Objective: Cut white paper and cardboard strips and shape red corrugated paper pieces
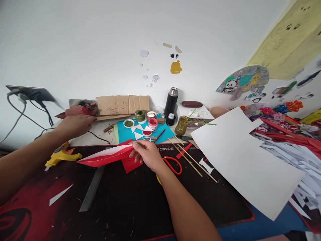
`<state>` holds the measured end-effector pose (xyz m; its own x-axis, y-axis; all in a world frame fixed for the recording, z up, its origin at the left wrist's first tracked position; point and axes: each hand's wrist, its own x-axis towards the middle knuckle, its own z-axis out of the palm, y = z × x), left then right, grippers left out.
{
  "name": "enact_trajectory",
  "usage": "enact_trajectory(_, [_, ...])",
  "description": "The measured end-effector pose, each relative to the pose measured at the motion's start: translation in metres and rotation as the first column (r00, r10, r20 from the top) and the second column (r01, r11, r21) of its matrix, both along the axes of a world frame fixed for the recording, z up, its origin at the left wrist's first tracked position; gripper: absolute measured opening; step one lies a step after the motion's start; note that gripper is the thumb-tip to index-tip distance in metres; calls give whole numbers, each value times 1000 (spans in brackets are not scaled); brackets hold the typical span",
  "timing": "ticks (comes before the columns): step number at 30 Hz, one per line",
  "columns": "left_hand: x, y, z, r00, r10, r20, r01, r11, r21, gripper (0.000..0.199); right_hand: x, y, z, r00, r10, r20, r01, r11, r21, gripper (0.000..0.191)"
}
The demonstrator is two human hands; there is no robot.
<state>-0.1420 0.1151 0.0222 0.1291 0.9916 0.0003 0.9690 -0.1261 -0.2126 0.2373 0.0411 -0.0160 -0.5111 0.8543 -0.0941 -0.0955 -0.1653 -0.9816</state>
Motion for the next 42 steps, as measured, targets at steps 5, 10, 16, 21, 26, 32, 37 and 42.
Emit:
enact_trajectory(5, [4,2,16,998,56,-25,-55,997,53,42,-1,0,-1,1000,21,18,-21,1000,-10,49])
enact_trajectory(10, [8,-5,25,986,166,9,-166,980,106,50,-1,-1,0,1000,20,21,-20,1000,-6,52])
enact_trajectory(16, [12,-12,29,984,165,65,-174,972,161,53,-2,-2,0,999,21,29,-21,1000,-12,54])
enact_trajectory(21, [12,-7,29,987,140,75,-152,971,183,49,-2,-1,0,999,14,36,-14,1000,-3,53])
enact_trajectory(26, [12,-11,27,984,152,92,-168,968,186,49,-2,-1,1,1000,15,27,-15,1000,-5,52])
enact_trajectory(32, [12,-22,24,974,198,107,-216,956,196,47,-1,-2,0,999,16,31,-15,1000,-13,52])
enact_trajectory(37, [10,-25,25,967,228,112,-248,945,212,43,-2,-2,-2,999,19,41,-18,1000,-20,51])
enact_trajectory(42, [11,-27,27,965,230,127,-256,936,244,49,-2,-1,-2,999,16,46,-15,1000,-21,53])
